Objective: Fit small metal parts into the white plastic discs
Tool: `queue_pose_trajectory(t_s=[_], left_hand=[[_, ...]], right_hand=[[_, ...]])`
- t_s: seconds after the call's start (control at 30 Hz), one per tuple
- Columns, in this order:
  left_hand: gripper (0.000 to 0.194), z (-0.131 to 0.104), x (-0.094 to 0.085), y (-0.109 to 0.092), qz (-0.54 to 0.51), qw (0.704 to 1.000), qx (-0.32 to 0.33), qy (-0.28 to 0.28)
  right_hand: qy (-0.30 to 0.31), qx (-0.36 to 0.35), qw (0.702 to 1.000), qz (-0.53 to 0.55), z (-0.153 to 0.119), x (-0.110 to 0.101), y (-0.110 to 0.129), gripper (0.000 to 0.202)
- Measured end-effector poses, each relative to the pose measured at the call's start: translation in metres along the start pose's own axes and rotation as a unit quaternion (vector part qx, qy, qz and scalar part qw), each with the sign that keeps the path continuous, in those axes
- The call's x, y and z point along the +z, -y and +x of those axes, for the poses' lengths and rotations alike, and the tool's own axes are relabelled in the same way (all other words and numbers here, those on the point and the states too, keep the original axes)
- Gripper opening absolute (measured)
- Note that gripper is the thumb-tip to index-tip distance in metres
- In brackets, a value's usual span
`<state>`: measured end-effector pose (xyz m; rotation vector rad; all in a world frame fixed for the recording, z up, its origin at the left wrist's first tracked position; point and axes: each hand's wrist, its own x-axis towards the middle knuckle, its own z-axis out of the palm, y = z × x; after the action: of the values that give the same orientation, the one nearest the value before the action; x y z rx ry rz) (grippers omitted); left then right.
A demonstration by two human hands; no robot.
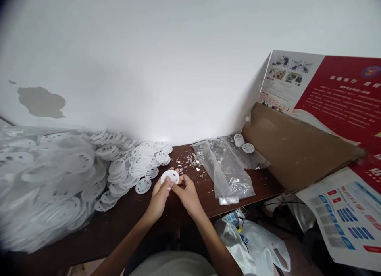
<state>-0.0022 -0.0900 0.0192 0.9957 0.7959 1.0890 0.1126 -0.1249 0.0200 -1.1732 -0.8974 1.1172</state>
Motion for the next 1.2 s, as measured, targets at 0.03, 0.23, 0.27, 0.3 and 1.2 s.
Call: queue_pose_trajectory(t_s=[0.03, 0.23, 0.27, 0.3, 1.2], left_hand=[[0.063, 0.002, 0.001, 0.001, -0.021, 1.0, -0.005, -0.012], [0.06, 0.01, -0.02, 0.005, 0.02, 0.996, -0.01, -0.087], [0.056, 0.012, -0.025, 0.005, 0.06, 0.994, 0.003, -0.093], [0.051, 0.015, -0.029, 0.006, 0.112, 0.989, 0.032, -0.094], [0.053, 0.067, -0.017, 0.016, -0.044, 0.977, -0.164, 0.129]], right_hand=[[0.003, -0.014, 1.0, -0.015, -0.002, 0.002, -0.005, 0.04], [-0.07, -0.08, 0.96, -0.258, 0.024, -0.068, -0.012, 0.03], [-0.087, -0.1, 0.941, -0.312, 0.032, -0.082, -0.011, 0.026], [-0.091, -0.109, 0.92, -0.365, 0.04, -0.094, -0.009, 0.023], [-0.046, -0.128, 0.983, -0.127, 0.052, -0.058, -0.013, 0.03]])
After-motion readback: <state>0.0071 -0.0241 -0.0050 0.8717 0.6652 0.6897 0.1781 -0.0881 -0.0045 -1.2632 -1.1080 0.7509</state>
